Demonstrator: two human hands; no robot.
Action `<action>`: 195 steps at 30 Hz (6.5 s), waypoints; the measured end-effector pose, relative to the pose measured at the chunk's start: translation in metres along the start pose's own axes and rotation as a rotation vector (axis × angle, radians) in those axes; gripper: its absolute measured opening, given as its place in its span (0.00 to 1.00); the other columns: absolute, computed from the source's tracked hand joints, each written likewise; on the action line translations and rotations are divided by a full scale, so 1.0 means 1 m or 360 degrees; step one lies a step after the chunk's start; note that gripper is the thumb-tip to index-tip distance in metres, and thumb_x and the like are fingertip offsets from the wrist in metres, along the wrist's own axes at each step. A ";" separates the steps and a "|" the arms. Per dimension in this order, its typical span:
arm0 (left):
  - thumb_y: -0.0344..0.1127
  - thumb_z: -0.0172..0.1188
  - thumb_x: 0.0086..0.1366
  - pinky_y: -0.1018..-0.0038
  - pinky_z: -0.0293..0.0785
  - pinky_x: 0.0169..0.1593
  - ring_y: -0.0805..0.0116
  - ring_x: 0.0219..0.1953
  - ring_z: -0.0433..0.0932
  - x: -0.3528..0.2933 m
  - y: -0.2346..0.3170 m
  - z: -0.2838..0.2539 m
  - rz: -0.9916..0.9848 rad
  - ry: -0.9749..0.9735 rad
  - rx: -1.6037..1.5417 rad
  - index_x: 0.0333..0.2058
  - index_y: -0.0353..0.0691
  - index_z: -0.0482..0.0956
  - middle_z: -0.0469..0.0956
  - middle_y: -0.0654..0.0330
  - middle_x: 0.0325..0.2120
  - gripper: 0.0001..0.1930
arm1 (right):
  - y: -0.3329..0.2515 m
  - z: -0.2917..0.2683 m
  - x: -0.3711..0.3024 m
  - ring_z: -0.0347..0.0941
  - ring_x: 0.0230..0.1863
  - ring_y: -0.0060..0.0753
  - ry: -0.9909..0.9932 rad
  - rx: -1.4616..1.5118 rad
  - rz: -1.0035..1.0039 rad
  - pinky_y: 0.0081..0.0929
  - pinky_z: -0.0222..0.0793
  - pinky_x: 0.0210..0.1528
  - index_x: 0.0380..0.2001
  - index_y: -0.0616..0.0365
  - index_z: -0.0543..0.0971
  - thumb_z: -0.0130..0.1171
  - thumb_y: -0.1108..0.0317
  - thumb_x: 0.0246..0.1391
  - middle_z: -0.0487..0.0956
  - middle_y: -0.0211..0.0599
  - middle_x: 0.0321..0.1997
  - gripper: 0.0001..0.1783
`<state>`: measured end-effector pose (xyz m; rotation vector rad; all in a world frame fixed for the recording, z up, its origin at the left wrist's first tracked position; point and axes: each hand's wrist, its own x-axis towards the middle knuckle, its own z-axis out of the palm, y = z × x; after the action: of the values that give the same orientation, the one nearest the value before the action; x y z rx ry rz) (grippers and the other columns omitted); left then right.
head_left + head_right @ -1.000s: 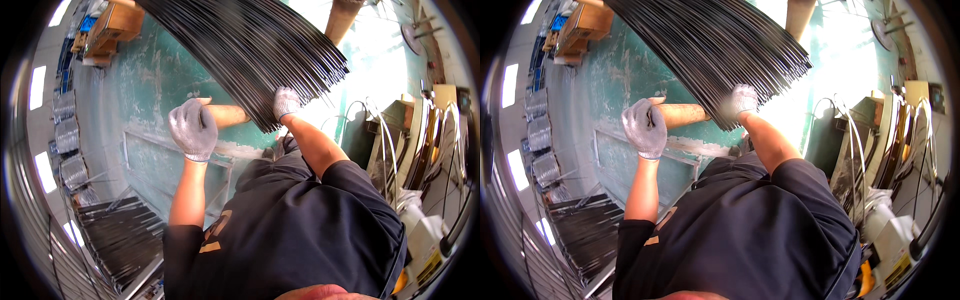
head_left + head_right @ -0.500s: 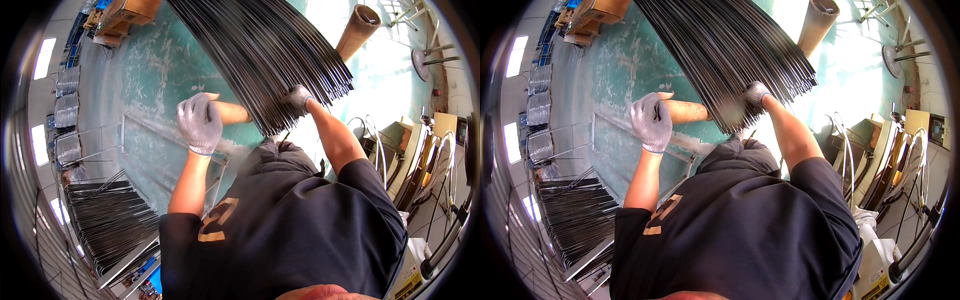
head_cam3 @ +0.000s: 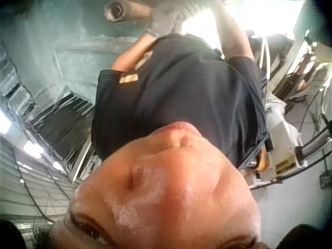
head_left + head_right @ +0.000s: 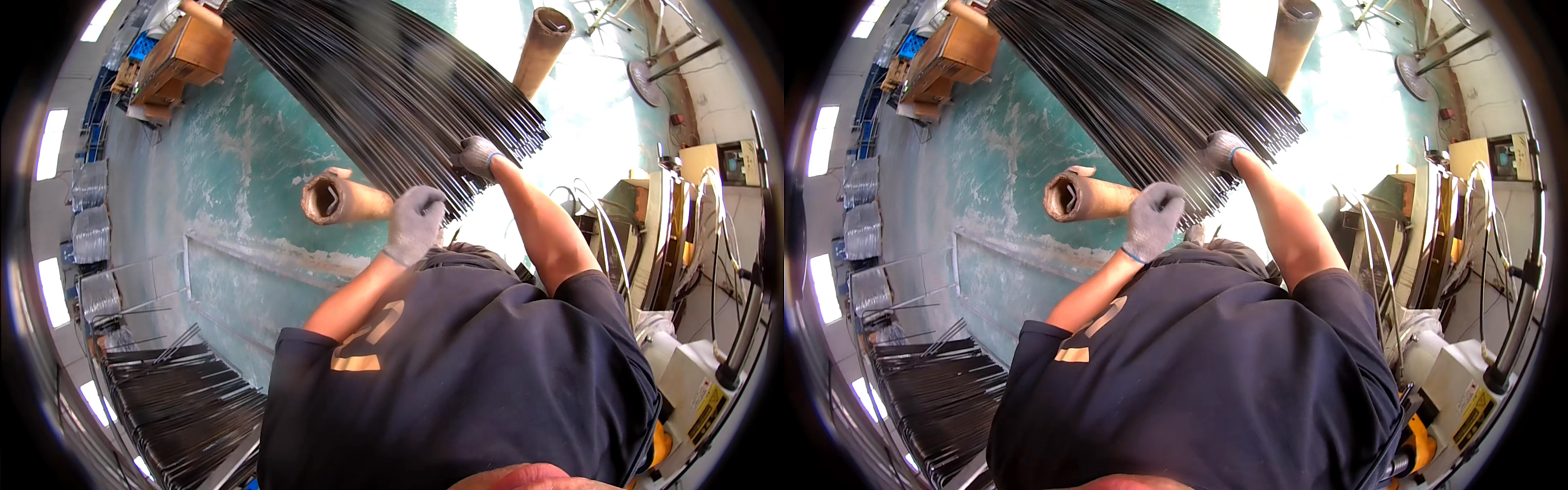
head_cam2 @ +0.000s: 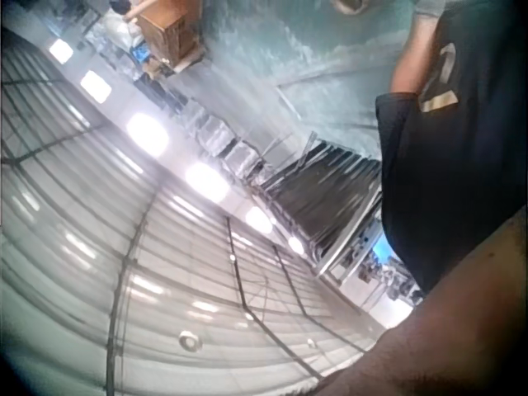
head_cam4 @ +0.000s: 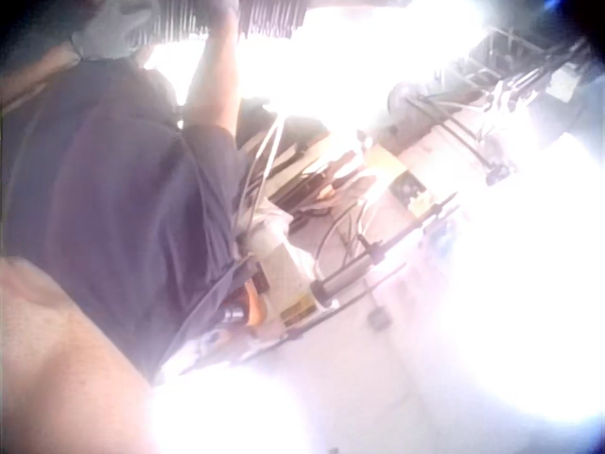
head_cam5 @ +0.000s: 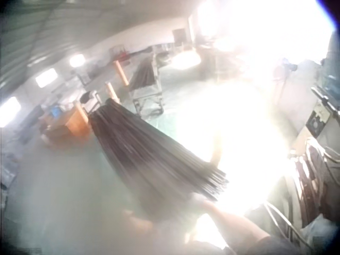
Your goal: The person repeatedly picks up bundles of long metal rods, feeds them into a bending machine, and removes the bent pieces. The bent rods are stacked on the floor next to the machine.
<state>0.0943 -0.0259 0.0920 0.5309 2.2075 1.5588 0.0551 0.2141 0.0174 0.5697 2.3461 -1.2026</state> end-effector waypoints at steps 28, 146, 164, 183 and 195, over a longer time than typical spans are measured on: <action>0.27 0.47 0.74 0.63 0.80 0.53 0.57 0.43 0.82 -0.001 -0.042 0.029 -0.1096 -0.0740 -0.1547 0.43 0.30 0.77 0.80 0.52 0.39 0.09 | 0.143 0.237 -0.532 0.74 0.33 0.54 0.1605 -0.0637 0.1030 0.48 0.69 0.35 0.24 0.53 0.74 0.66 0.60 0.54 0.75 0.44 0.24 0.13; 0.47 0.53 0.77 0.58 0.74 0.62 0.54 0.58 0.76 -0.307 0.247 0.627 -0.1080 -0.2328 -0.0996 0.56 0.34 0.73 0.79 0.51 0.53 0.21 | 0.401 0.328 -0.757 0.78 0.49 0.34 0.3839 0.2399 0.1674 0.32 0.70 0.54 0.54 0.69 0.81 0.59 0.48 0.66 0.84 0.39 0.52 0.31; 0.47 0.39 0.77 0.43 0.76 0.51 0.46 0.51 0.77 0.215 0.267 0.696 -0.0886 -0.1516 -0.1367 0.49 0.37 0.73 0.77 0.48 0.49 0.20 | 0.323 0.349 -0.574 0.70 0.20 0.28 0.2581 0.2683 0.2853 0.29 0.62 0.22 0.24 0.56 0.80 0.57 0.51 0.63 0.76 0.32 0.21 0.21; 0.51 0.47 0.78 0.39 0.70 0.64 0.43 0.60 0.75 0.236 0.292 0.695 -0.0322 -0.2500 -0.0730 0.63 0.35 0.68 0.73 0.49 0.61 0.27 | 0.339 0.320 -0.559 0.75 0.23 0.22 0.2907 0.2664 0.2522 0.25 0.68 0.27 0.25 0.58 0.83 0.61 0.56 0.59 0.81 0.30 0.24 0.16; 0.59 0.44 0.76 0.37 0.58 0.72 0.39 0.73 0.56 0.137 0.208 0.660 -0.0958 -0.1291 -0.1047 0.71 0.27 0.52 0.56 0.42 0.72 0.40 | 0.438 0.369 -0.621 0.79 0.29 0.35 0.1952 0.1634 0.2403 0.38 0.71 0.37 0.27 0.58 0.84 0.56 0.49 0.62 0.83 0.36 0.26 0.23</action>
<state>0.3330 0.6377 0.0718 0.1925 1.0266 1.2918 0.8717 0.0453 -0.1166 3.1836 0.6490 -1.0833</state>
